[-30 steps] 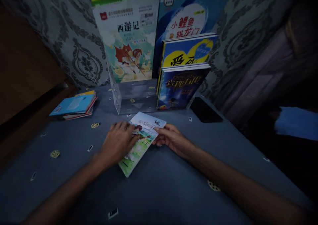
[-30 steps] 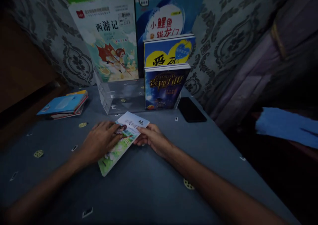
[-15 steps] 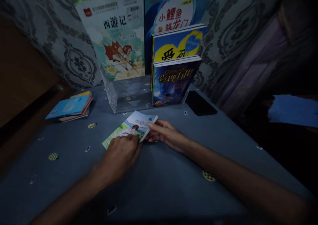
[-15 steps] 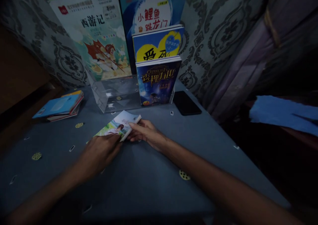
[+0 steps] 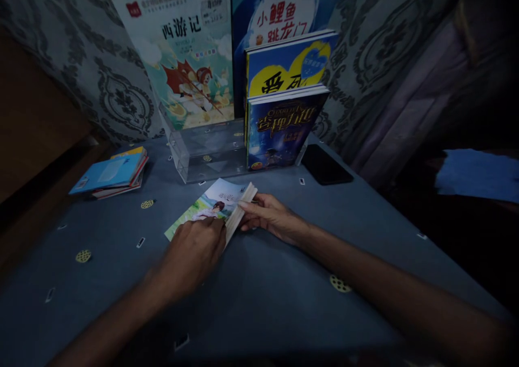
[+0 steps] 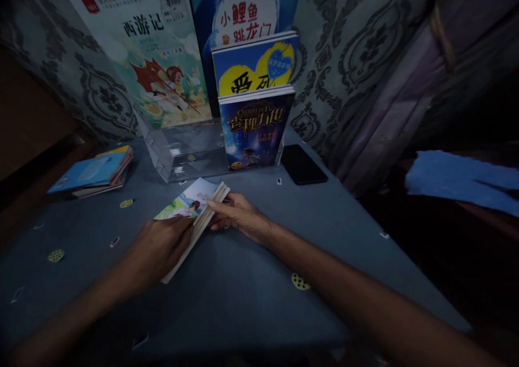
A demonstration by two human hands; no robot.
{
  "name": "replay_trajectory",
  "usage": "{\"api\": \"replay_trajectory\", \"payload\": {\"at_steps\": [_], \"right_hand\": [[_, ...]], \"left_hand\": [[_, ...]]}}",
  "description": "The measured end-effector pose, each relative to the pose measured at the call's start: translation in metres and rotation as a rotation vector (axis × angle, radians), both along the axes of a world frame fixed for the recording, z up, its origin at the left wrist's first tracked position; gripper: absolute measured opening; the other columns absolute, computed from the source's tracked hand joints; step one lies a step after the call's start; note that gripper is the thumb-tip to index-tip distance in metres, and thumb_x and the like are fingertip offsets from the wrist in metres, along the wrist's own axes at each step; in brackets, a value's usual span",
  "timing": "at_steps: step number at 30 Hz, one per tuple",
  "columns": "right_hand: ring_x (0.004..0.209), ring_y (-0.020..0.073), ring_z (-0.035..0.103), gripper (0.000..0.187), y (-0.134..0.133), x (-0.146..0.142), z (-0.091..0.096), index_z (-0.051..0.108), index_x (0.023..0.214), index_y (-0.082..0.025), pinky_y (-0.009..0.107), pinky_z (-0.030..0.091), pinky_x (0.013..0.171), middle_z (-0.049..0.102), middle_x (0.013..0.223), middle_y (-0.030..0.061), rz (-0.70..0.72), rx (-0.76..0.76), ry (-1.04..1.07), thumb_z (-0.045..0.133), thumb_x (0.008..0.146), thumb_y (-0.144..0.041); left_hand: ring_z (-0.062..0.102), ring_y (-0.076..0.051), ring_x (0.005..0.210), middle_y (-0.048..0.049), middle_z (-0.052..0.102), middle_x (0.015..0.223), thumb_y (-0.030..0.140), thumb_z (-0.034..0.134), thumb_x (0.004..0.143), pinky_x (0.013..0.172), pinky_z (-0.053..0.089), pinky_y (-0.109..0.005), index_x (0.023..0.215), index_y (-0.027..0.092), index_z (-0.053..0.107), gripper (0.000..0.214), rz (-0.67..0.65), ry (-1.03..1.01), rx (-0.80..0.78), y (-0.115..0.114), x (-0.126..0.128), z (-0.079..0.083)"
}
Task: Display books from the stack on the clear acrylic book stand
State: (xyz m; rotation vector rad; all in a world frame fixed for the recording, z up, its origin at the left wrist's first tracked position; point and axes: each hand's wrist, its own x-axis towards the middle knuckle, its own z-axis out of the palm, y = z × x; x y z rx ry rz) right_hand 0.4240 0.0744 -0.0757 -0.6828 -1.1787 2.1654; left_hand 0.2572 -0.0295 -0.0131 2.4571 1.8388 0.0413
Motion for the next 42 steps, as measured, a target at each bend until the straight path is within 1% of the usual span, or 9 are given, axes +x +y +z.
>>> {"api": "replay_trajectory", "payload": {"at_steps": [6,12,15,21,26,30,34,39,42], "right_hand": [[0.069,0.012,0.07,0.026,-0.001,-0.001,-0.004,0.065,0.099,-0.015,0.021,0.06,0.06,0.074,0.085,0.0044,-0.03,0.028,0.008,0.078,0.078,-0.024],[0.069,0.0127,0.069,0.025,0.0,0.001,-0.007,0.067,0.1,-0.015,0.022,0.059,0.06,0.075,0.088,0.0058,-0.07,0.042,-0.002,0.077,0.078,-0.022],[0.07,0.0129,0.069,0.028,0.001,0.002,-0.006,0.067,0.102,-0.015,0.021,0.058,0.06,0.075,0.09,0.0066,-0.069,0.029,0.007,0.078,0.078,-0.025],[0.074,0.0138,0.07,0.021,0.007,0.002,-0.003,0.07,0.099,-0.016,0.021,0.056,0.062,0.076,0.093,0.0077,-0.143,-0.032,0.061,0.075,0.082,-0.028],[0.074,0.0143,0.07,0.013,0.01,-0.001,-0.003,0.071,0.092,-0.015,0.022,0.056,0.065,0.076,0.089,0.0068,-0.145,-0.094,0.096,0.073,0.084,-0.026],[0.069,0.0127,0.068,0.017,0.013,-0.002,-0.003,0.072,0.094,-0.014,0.02,0.053,0.058,0.075,0.085,0.0069,-0.128,-0.085,0.063,0.074,0.082,-0.027],[0.07,0.0128,0.067,0.027,0.02,0.005,-0.003,0.072,0.099,-0.014,0.02,0.05,0.057,0.075,0.088,0.0075,-0.101,0.001,-0.034,0.078,0.078,-0.03],[0.066,0.0133,0.064,0.035,0.036,0.014,-0.009,0.071,0.101,-0.014,0.022,0.046,0.053,0.074,0.084,0.0074,-0.047,0.139,-0.13,0.078,0.077,-0.04],[0.059,0.0115,0.059,0.038,0.045,0.014,-0.011,0.07,0.097,-0.013,0.02,0.038,0.046,0.072,0.077,0.0058,-0.019,0.205,-0.188,0.076,0.076,-0.044]], "left_hand": [[0.069,-0.025,0.083,-0.0092,0.071,0.094,0.035,0.045,0.098,0.067,0.05,-0.033,0.1,0.018,0.062,0.024,0.077,0.021,0.028,0.003,-0.003,-0.002],[0.062,-0.029,0.11,-0.0126,0.065,0.118,0.032,0.046,0.096,0.078,0.052,-0.036,0.126,0.018,0.052,0.034,0.246,-0.167,0.165,0.029,-0.043,-0.02],[0.063,-0.027,0.107,-0.0112,0.066,0.117,0.033,0.049,0.093,0.088,0.05,-0.039,0.131,0.019,0.05,0.041,0.306,-0.511,0.144,0.041,-0.062,-0.036],[0.068,-0.022,0.085,-0.0059,0.073,0.086,0.041,0.071,0.075,0.078,0.054,-0.03,0.102,0.016,0.066,0.037,0.602,-1.504,-0.072,0.051,-0.062,-0.055],[0.071,-0.021,0.079,-0.0054,0.074,0.081,0.033,0.077,0.072,0.075,0.056,-0.03,0.094,0.016,0.066,0.03,0.705,-1.856,-0.163,0.043,-0.04,-0.058],[0.072,-0.022,0.078,-0.0055,0.074,0.081,0.035,0.078,0.071,0.07,0.057,-0.03,0.095,0.015,0.066,0.034,0.705,-1.875,-0.179,0.039,-0.034,-0.056],[0.07,-0.022,0.074,-0.0056,0.074,0.083,0.044,0.077,0.068,0.06,0.053,-0.026,0.106,0.013,0.064,0.05,0.694,-1.711,-0.173,0.04,-0.038,-0.06],[0.065,-0.02,0.068,-0.0039,0.071,0.086,0.047,0.059,0.083,0.058,0.05,-0.028,0.14,0.017,0.041,0.067,0.501,-1.332,-0.161,0.038,-0.046,-0.061],[0.064,-0.021,0.075,-0.0038,0.066,0.088,0.039,0.051,0.089,0.069,0.052,-0.033,0.142,0.019,0.037,0.059,0.375,-0.879,-0.027,0.037,-0.052,-0.052]]}}
